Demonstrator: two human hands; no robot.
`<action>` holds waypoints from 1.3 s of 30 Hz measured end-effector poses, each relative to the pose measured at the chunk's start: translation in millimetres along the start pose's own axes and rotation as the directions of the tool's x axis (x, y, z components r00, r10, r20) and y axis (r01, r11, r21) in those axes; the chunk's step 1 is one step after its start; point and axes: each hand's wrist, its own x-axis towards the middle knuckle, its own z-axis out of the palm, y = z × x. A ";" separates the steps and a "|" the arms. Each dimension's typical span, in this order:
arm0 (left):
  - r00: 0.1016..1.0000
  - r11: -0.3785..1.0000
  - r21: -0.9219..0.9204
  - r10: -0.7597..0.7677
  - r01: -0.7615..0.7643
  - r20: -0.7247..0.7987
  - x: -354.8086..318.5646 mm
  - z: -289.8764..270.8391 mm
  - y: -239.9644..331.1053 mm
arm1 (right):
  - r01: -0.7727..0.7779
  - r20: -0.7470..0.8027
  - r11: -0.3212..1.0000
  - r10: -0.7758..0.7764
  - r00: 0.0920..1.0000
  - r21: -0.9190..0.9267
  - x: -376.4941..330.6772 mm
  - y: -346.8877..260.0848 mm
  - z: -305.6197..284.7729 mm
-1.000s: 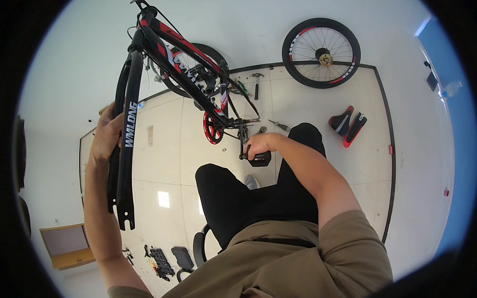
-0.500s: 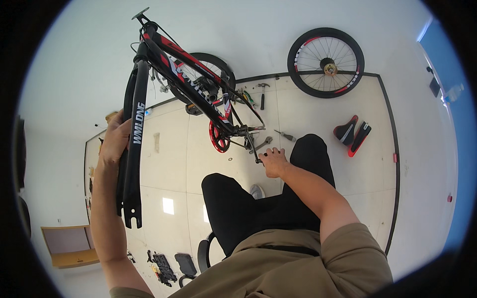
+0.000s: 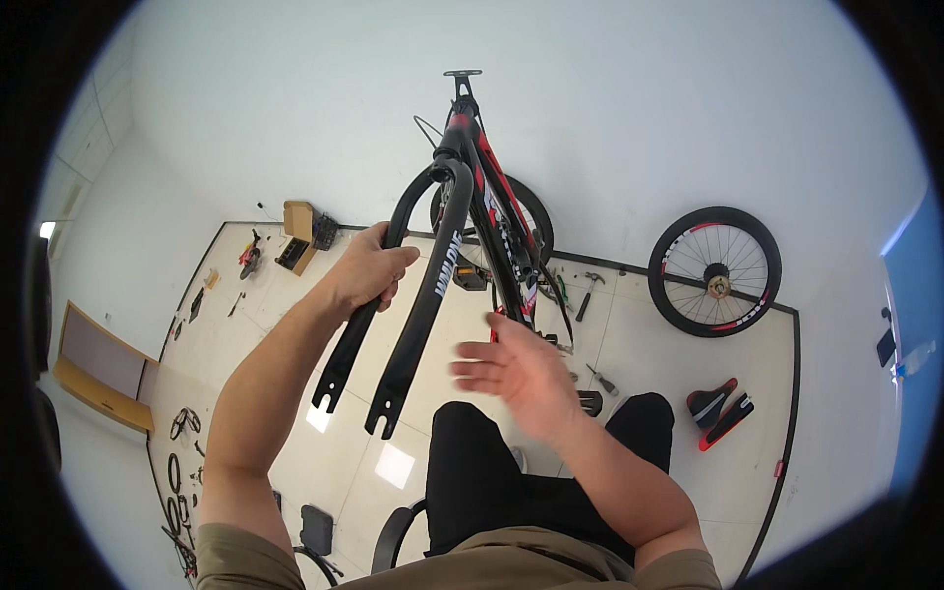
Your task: The person assembles a bicycle by attaching the front fork to the frame and securing the handlebars. They use an Allen key to tighten bolts and adjust components, ensuring the parts are properly aligned and fixed.
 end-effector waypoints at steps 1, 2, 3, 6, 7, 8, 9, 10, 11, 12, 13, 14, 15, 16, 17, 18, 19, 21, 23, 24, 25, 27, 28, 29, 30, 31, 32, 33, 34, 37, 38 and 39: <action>1.000 1.000 0.020 -0.006 0.006 -0.012 -1.5 0.3 1.2 | -0.027 0.110 0.999 0.022 0.994 0.045 -2.7 -2.9 22.6; 1.000 0.999 0.038 -0.004 0.004 -0.015 -0.7 2.9 3.0 | -0.040 0.201 0.995 0.021 0.979 0.094 -7.9 -8.9 47.4; 1.000 0.998 0.057 -0.008 0.010 -0.030 -2.9 2.3 4.1 | -0.055 0.160 0.996 0.042 0.986 0.074 -13.2 -11.1 75.2; 0.999 0.994 0.111 0.020 -0.014 -0.049 -0.4 9.0 7.0 | -0.114 0.078 0.987 0.105 0.991 0.116 -11.8 -9.9 98.3; 0.999 0.994 0.109 0.018 -0.012 -0.049 -0.7 9.1 8.5 | -0.140 0.068 0.979 0.131 0.989 0.148 -10.7 -9.6 101.2; 0.999 0.996 0.090 0.018 -0.014 -0.050 -0.9 9.6 9.2 | -0.129 0.026 0.983 0.127 0.992 0.131 -10.9 -10.2 105.0; 0.999 0.997 0.070 0.019 -0.015 -0.051 -0.9 10.4 9.2 | -0.119 -0.016 0.986 0.122 0.992 0.114 -11.6 -11.2 109.1; 0.998 0.999 0.053 0.017 -0.014 -0.056 -1.5 10.6 8.5 | -0.112 -0.054 0.989 0.118 0.992 0.099 -11.7 -12.1 112.7; 0.998 0.999 -0.011 0.034 -0.034 -0.054 -0.3 11.1 5.5 | -0.100 -0.078 0.990 0.108 0.991 0.096 -9.1 -12.1 113.0; 0.998 0.996 -0.082 0.033 -0.037 -0.052 -1.0 10.5 5.3 | -0.074 -0.076 0.996 0.078 0.994 0.055 -5.0 -11.8 110.4; 0.999 0.988 -0.153 0.028 -0.035 -0.046 -2.2 10.7 3.7 | -0.050 -0.075 0.999 0.051 0.996 0.017 -1.0 -10.5 106.5; 0.999 0.974 -0.223 0.025 -0.033 -0.040 -2.6 10.5 1.6 | -0.025 -0.073 0.999 0.024 0.997 -0.022 0.8 -10.8 106.5; 1.000 0.968 -0.250 0.016 -0.019 -0.016 -1.1 5.0 -4.5 | -0.024 -0.116 1.000 0.022 0.993 -0.015 1.3 -10.8 111.3; 0.999 0.959 -0.283 0.012 -0.025 -0.047 -4.1 7.5 -5.4 | -0.013 -0.121 1.000 0.011 0.993 -0.013 2.2 -10.0 110.5; 0.997 0.949 -0.315 0.007 -0.032 -0.078 -10.3 9.6 -5.4 | -0.003 -0.125 1.000 0.001 0.992 -0.012 3.3 -8.7 108.9; 0.994 0.938 -0.346 0.001 -0.039 -0.112 -15.5 11.2 -6.7 | 0.006 -0.127 1.000 -0.007 0.992 -0.010 4.6 -7.8 107.4; 0.999 0.933 -0.360 -0.011 -0.009 -0.053 -21.8 5.4 -12.6 | 0.007 -0.111 1.000 -0.006 0.994 0.009 5.3 -6.0 106.7; 1.000 0.891 -0.453 -0.021 0.015 -0.008 -44.0 13.1 -12.4 | 0.026 -0.101 0.999 -0.022 0.995 0.043 6.5 -7.9 99.5; 1.000 0.841 -0.540 -0.026 0.026 0.008 -72.5 16.8 -10.3 | 0.026 -0.098 0.998 -0.021 0.995 0.048 6.6 -11.2 97.3; 1.000 0.810 -0.586 -0.024 0.023 0.006 -84.5 18.9 -10.4 | 0.025 -0.097 0.998 -0.020 0.995 0.050 7.7 -12.6 96.2; 1.000 0.774 -0.633 -0.023 0.019 0.002 -93.1 20.4 -13.3 | 0.019 -0.083 0.998 -0.014 0.996 0.065 9.0 -11.9 94.7; 0.994 0.789 -0.607 0.039 -0.092 -0.101 -99.6 18.9 -22.5 | 0.012 -0.072 0.994 -0.004 0.997 0.112 10.2 -9.7 90.1; 0.986 0.796 -0.587 0.072 -0.149 -0.153 -103.6 16.6 -25.5 | 0.010 -0.063 0.991 -0.001 0.998 0.137 11.1 -8.1 89.3; 0.971 0.779 -0.584 0.139 -0.230 -0.197 -107.6 17.7 -26.5 | -0.005 -0.045 0.986 0.013 0.999 0.168 12.6 -6.6 86.2; 0.958 0.791 -0.541 0.218 -0.285 -0.186 -112.1 19.1 -28.0 | -0.006 -0.057 0.990 0.014 0.998 0.141 11.5 -6.4 86.9; 0.940 0.800 -0.494 0.295 -0.340 -0.169 -115.6 20.4 -29.1 | -0.007 -0.068 0.993 0.015 0.998 0.119 11.2 -7.0 87.7; 0.917 0.802 -0.448 0.370 -0.395 -0.146 -118.8 21.9 -29.1 | -0.006 -0.080 0.995 0.014 0.997 0.096 10.4 -8.1 88.4; 0.938 0.838 -0.425 0.335 -0.341 -0.092 -122.2 23.5 -26.6 | 0.003 -0.109 0.998 0.003 0.994 0.060 8.9 -11.0 89.8; 0.944 0.826 -0.465 0.318 -0.319 -0.083 -121.9 24.7 -28.4 | 0.010 -0.133 1.000 -0.007 0.991 0.021 7.3 -14.6 93.6; 0.963 0.785 -0.575 0.268 -0.229 -0.019 -117.1 31.6 -34.8 | 0.049 -0.153 0.998 -0.053 0.987 -0.033 5.6 -20.5 100.4; 0.959 0.770 -0.589 0.281 -0.245 -0.031 -116.1 35.0 -35.6 | 0.067 -0.151 0.997 -0.073 0.986 -0.043 5.3 -22.2 102.1; 0.955 0.755 -0.602 0.294 -0.259 -0.042 -115.0 38.3 -36.2 | 0.071 -0.160 0.997 -0.074 0.984 -0.020 5.5 -23.5 103.5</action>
